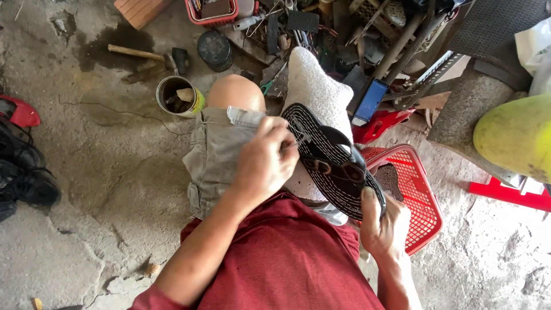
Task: The person sits on the floor and sews a black flip-flop sandal using a needle and white thread. They repeatedly push the needle through the sole and pull the thread tight to secure the stitching.
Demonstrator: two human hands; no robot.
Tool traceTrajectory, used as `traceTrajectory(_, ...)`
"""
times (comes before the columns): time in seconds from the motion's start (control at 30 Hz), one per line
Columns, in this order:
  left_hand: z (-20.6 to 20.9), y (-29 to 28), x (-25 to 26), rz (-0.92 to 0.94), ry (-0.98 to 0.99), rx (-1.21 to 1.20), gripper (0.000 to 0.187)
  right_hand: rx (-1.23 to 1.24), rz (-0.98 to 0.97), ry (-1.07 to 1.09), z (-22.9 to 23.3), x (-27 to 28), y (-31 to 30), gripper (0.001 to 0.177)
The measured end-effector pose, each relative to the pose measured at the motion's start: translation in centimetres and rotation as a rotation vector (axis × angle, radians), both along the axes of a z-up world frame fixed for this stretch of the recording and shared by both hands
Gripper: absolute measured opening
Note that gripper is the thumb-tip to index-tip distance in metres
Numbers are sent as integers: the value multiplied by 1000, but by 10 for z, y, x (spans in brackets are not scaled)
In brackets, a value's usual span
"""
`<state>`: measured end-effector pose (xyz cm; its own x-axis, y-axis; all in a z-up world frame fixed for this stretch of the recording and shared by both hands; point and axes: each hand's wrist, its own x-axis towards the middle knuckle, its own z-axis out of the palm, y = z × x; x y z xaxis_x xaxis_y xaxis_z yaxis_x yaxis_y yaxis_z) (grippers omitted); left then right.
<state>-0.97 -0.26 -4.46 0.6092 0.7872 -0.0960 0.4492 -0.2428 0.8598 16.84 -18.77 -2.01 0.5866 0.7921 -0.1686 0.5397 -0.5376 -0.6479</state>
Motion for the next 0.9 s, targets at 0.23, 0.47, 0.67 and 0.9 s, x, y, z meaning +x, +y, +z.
traceTrajectory(0.23, 71, 17, -81, 79, -754, -460, 24, -53, 317, -213, 29, -21, 53, 40)
traceTrajectory(0.47, 83, 5, -142, 440, -731, -332, 35, -76, 639, 222, 32, 7, 46, 75)
traceTrajectory(0.67, 53, 14, -147, 613, -678, -277, 31, 185, -1119, 312, -56, 143, 57, 36)
traceTrajectory(0.9, 26, 24, -163, 811, -373, -138, 39, 88, 97, -350, -129, 104, -26, 43)
